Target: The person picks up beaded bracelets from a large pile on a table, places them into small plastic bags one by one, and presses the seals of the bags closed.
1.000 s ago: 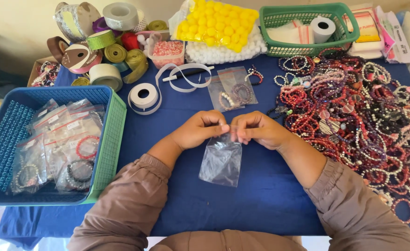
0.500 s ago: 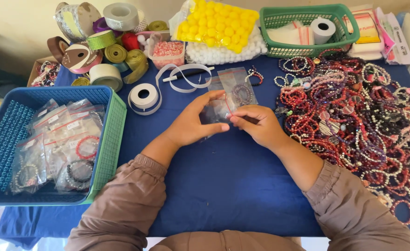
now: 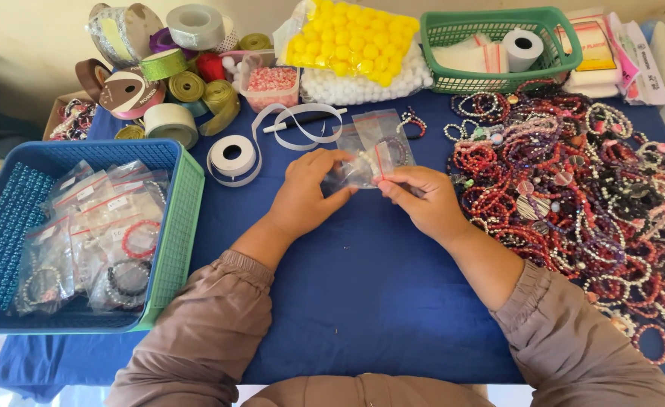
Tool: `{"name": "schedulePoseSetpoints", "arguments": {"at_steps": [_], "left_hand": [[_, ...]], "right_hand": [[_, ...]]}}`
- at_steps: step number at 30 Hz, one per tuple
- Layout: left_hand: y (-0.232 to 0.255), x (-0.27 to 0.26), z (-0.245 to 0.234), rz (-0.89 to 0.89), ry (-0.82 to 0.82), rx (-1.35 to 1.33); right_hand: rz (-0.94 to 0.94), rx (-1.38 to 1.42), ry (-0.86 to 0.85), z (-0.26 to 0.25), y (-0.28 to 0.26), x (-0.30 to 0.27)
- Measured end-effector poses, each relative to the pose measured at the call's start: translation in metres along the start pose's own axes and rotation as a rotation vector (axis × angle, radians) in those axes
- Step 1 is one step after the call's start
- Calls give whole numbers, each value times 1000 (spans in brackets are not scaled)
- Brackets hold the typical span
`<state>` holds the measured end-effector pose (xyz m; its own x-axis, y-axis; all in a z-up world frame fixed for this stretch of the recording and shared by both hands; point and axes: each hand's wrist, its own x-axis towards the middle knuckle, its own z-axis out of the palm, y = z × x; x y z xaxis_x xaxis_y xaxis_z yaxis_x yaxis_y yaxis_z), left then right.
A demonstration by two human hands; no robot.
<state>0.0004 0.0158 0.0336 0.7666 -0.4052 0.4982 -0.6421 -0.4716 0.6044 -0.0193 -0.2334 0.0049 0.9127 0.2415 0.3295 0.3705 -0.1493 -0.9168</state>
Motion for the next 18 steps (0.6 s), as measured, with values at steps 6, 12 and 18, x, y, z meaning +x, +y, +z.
{"name": "schedulePoseSetpoints", "arguments": {"at_steps": [6, 12, 18], "left_hand": [[-2, 1, 1, -51, -25, -155], [-22, -5, 15, 99, 56, 29], [-15, 0, 1, 96, 88, 108]], "right_hand": [[-69, -86, 15, 2, -10, 1], [-59, 36, 47, 2, 7, 1], [-86, 71, 76, 3, -12, 5]]}}
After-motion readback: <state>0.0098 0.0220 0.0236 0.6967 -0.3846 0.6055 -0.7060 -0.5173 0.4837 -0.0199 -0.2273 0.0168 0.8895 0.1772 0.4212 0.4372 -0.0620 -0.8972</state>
